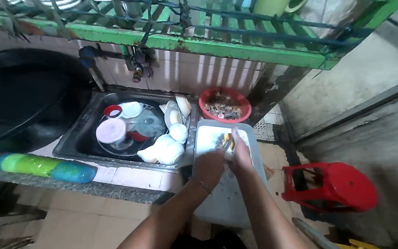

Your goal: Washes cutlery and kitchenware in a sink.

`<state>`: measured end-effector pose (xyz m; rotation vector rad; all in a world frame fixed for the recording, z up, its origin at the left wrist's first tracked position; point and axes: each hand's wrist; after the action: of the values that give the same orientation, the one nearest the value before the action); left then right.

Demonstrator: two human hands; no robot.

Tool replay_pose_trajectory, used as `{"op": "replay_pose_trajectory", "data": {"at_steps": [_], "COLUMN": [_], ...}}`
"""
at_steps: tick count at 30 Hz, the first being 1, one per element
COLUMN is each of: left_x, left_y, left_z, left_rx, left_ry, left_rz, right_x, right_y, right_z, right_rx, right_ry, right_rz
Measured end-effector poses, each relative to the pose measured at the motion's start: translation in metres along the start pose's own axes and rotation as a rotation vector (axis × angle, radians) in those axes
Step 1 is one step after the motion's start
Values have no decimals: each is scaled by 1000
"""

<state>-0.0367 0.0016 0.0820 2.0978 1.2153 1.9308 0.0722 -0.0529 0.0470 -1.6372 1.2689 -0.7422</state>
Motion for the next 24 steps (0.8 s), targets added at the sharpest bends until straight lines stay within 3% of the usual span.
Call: {"op": "replay_pose_trajectory", "data": {"at_steps": [3,6,8,11,14,18,20,24], "left_x": [-8,-5,-5,4,3,-3,-4,8], "left_y": [-14,-17,-15,-9,-13,-8,-7,-17], "left_z": [0,3,5,5,4,-1,0,3], "left_rx": [-107,-10,88,155,236,275,255,241], "left_ry": [-12,-209,-222,-147,-82,-106,-93,-83], "left_rz": [76,-446,-689,-646,-694,-844,-803,-605], "right_x": [16,21,16,3,-2,3,-3,-12], "right_y": [-9,-10,-5,3,-3,-6,-1,8], "right_z": [2,9,11,0,-18,-9,-11,-40], "right_rx": [-85,-33,11,52,95,115,103,155], "right_ry": [-160,-56,101,185,50,32,79,-42], "right_rz": [59,116,75,-117,-251,-119,-92,-323]}}
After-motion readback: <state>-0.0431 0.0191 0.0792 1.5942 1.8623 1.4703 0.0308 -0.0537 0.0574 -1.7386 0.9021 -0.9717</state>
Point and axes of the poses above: each hand's wrist, its own z-axis towards the middle knuckle, its own x-axis out of the back of the hand, y = z × x, and after that the axes turned 2 degrees about y, right-handed
